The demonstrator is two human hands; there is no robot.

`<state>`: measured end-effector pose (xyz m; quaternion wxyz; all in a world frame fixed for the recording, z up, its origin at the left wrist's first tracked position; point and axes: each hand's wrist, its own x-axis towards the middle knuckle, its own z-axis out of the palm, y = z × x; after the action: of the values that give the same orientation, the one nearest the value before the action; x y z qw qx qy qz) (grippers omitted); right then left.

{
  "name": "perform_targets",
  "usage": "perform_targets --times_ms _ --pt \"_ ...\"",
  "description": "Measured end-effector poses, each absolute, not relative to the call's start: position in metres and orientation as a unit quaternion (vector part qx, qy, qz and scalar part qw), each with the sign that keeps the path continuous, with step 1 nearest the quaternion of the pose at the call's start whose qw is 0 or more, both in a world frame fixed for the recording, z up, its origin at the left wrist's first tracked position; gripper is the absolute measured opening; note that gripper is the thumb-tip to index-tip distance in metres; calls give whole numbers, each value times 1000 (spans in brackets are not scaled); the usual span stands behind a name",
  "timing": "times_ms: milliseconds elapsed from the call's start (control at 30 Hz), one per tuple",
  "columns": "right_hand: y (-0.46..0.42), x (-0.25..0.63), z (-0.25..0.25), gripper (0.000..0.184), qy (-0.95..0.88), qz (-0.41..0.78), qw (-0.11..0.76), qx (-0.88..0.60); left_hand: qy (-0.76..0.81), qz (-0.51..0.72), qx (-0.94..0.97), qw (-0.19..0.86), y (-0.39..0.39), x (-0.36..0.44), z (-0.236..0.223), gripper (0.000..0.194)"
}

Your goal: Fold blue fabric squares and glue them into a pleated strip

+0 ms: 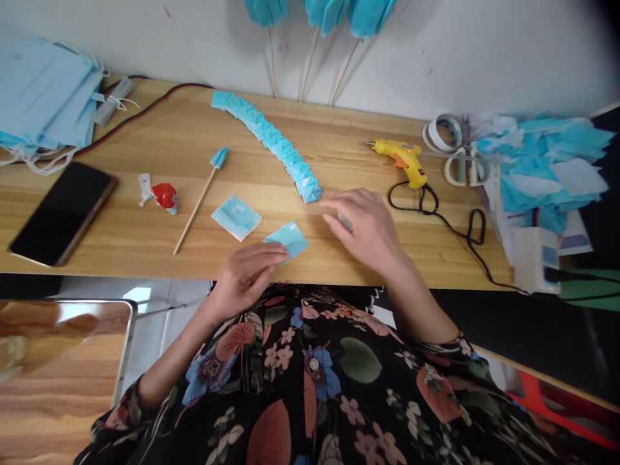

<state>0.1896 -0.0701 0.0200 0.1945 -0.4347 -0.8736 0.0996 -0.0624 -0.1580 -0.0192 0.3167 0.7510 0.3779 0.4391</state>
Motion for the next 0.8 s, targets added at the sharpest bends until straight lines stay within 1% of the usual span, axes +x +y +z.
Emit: perform_targets --times_ms 167,300,367,433,500,533,600,633,700,800 --pt "-55 144 20 17 -932 123 81 -332 381 433 752 319 -160 -63 -21 28" --pt "-51 119 20 16 -942 126 -1 -310 377 433 755 317 -160 -63 -23 29" --pt "-51 115 20 17 -943 119 -29 -310 369 436 752 328 -159 -64 -22 30" --pt "-52 116 21 19 -941 108 -37 -317 360 449 735 359 -158 -67 -19 30" --pt "-52 124 22 20 -937 105 -14 -333 355 457 702 414 -159 -70 -14 29" --pt "-52 129 24 20 -932 111 12 -344 354 458 685 442 -160 -73 -11 28" --pt "-53 143 27 17 -914 144 85 -371 350 455 664 479 -161 -79 -5 27" --pt "-54 150 28 15 -899 167 122 -386 350 455 664 479 -162 -82 -3 27" --pt "-57 165 30 10 -859 212 184 -428 362 463 678 441 -161 -90 1 28" --pt "-60 189 29 8 -781 254 243 -516 408 469 701 351 -156 -105 1 31"
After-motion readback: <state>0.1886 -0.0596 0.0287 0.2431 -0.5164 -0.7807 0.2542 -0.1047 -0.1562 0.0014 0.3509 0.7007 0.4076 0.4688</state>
